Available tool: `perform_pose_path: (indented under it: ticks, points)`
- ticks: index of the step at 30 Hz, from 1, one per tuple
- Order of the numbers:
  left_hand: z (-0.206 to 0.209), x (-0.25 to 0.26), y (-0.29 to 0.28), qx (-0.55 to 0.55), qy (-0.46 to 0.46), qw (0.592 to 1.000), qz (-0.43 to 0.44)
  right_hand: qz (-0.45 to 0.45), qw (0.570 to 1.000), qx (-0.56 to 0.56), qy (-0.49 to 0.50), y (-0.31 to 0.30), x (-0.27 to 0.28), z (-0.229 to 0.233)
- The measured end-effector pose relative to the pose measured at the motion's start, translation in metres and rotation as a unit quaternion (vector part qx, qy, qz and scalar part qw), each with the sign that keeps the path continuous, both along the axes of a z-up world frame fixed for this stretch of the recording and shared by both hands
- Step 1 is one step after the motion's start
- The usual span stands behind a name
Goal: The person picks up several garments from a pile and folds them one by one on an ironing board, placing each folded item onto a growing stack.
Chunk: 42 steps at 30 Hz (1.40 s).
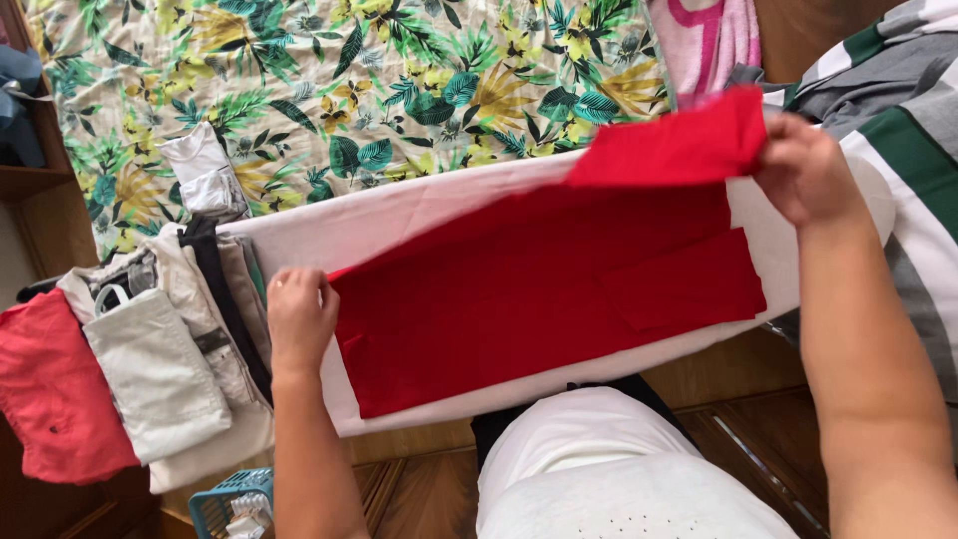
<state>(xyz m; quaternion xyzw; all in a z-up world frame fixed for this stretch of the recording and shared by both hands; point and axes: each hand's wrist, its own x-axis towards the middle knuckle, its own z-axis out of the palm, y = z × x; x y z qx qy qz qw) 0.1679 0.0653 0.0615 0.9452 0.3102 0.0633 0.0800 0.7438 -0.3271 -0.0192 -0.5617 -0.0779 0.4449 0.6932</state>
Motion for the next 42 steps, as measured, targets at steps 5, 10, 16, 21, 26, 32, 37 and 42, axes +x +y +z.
perform_pose_path:
  ticks: [5,10,16,21,26,32,37,42]
  points:
    - [-0.001,-0.027,-0.059,0.027,0.023,0.999,-0.004,0.031,0.996,-0.077,-0.035,-0.076,-0.034,-0.020]
    - [-0.038,-0.058,-0.098,0.043,0.059,0.997,0.039,0.019,0.991,-0.107,-0.075,-0.106,-0.070,-0.023]
    - [-0.080,-0.081,-0.122,-0.003,0.113,0.992,0.049,0.059,0.969,-0.191,-0.144,-0.120,-0.089,-0.029]
    - [-0.078,-0.077,-0.125,-0.042,0.147,0.979,0.134,0.135,0.911,-0.304,-0.244,-0.109,-0.108,-0.002]
    - [-0.123,-0.067,-0.084,-0.213,-0.075,0.948,0.225,0.171,0.879,-0.359,-0.263,-0.099,-0.115,0.012]
    - [-0.132,-0.033,-0.044,-0.137,0.069,0.870,0.469,0.136,0.824,-0.493,-0.242,-0.091,-0.120,0.015]
    - [-0.176,0.070,-0.106,0.263,0.064,0.962,0.033,0.072,0.834,-0.459,-0.296,-0.123,-0.109,-0.045]
    - [-0.125,0.234,-0.232,-0.367,-0.042,0.914,0.169,0.044,0.859,-0.411,-0.303,-0.121,-0.114,-0.037]
